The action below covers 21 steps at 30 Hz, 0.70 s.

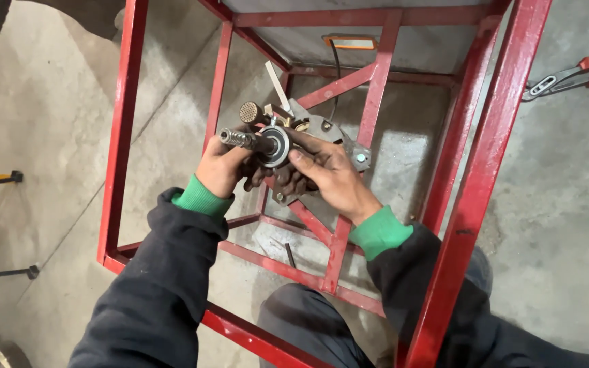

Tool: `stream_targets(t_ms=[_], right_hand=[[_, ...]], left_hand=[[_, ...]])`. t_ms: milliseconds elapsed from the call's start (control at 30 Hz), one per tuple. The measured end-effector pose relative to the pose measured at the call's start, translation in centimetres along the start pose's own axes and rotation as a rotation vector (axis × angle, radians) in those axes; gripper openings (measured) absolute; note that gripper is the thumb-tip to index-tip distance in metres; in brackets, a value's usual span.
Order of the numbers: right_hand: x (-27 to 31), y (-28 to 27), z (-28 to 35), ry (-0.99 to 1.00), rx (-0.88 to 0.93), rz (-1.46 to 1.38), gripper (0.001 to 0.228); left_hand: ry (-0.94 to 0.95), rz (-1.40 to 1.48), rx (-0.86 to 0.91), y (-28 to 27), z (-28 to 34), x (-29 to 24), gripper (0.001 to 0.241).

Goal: The person sits at a red metal stand and fits a bearing onto the shaft of a mechanical pump housing, pressing it into place by hand and repositioning the housing between attempts. They occasionally pick up a hammer from the floor and tap the assembly, then continue seating the bearing with their hands.

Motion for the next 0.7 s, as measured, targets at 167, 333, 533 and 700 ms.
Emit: stream_targets(t_ms=[167,333,533,700], right_hand=[[-0.4,-1.0,-1.1,-0.143,-0.081,0.073,0.035],[-1.2,-1.5,-2.4,-0.211,-0.123,0.313,0.020],[-0.6,-1.2,-3.5,-0.111,-0.086,0.268,0.020],[1.4,-1.1,-5.1,-0.289,-0.014,0.567,0.022]], left_hand=[[-0.004,-0.076,-0.001,0.2,0.2,-1.2,0.029],[-0.052,-0.163,-0.096,0.8,0.3,-2.3,0.034],[-0.075,-0.219,-0.188,1.2,0.5,-3.3,0.033],[-0.070,-0.097,-0.226,0.5,0.1,-2.4,0.034]])
Point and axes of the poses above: each hand's wrist, its own z-axis away from the middle knuckle, its own y-axis out of the palm, x = y × z, the point moved 1 cm from there along -z, towards the middle knuckle, and after that the axes turned 13 degrees about -y, right-handed, at the moved point
